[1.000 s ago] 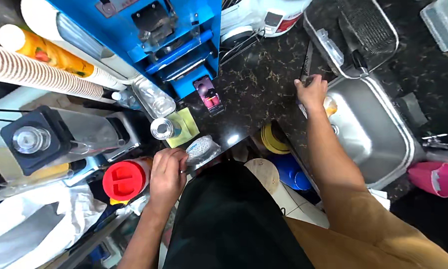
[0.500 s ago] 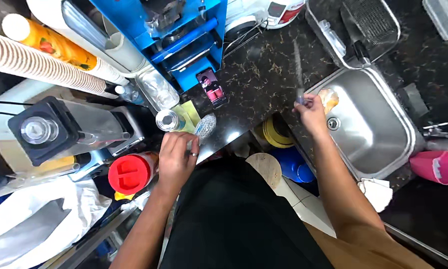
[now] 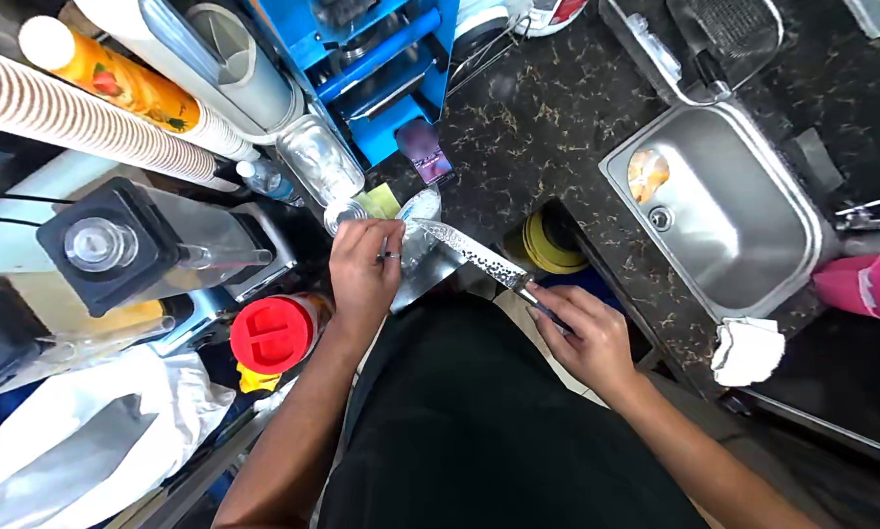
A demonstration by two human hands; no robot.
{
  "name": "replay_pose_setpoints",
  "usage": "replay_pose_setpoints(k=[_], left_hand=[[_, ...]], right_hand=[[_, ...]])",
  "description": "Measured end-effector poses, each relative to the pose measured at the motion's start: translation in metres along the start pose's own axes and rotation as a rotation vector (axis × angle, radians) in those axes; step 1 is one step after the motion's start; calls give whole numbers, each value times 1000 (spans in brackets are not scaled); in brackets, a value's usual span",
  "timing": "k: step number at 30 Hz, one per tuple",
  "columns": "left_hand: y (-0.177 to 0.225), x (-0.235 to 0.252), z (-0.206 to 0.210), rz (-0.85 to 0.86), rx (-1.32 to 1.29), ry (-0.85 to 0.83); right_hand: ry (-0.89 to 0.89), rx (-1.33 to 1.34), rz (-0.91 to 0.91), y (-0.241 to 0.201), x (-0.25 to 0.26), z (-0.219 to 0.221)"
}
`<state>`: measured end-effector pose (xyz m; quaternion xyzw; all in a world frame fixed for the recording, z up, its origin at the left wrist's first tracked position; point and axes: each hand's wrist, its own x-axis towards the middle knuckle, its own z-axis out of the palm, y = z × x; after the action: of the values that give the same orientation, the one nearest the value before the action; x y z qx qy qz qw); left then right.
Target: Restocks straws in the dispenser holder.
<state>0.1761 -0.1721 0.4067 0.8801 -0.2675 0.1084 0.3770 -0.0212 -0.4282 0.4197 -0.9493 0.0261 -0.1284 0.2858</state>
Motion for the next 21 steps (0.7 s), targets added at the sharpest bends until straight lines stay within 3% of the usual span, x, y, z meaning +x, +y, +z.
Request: replay_pose_setpoints(k=[10, 21], left_hand=[[-9, 0, 4, 68, -29, 35], [8, -14, 9, 247, -49, -113]], right_hand=[[-5, -35, 31, -20, -1, 7], [91, -60, 45, -34, 11, 38]])
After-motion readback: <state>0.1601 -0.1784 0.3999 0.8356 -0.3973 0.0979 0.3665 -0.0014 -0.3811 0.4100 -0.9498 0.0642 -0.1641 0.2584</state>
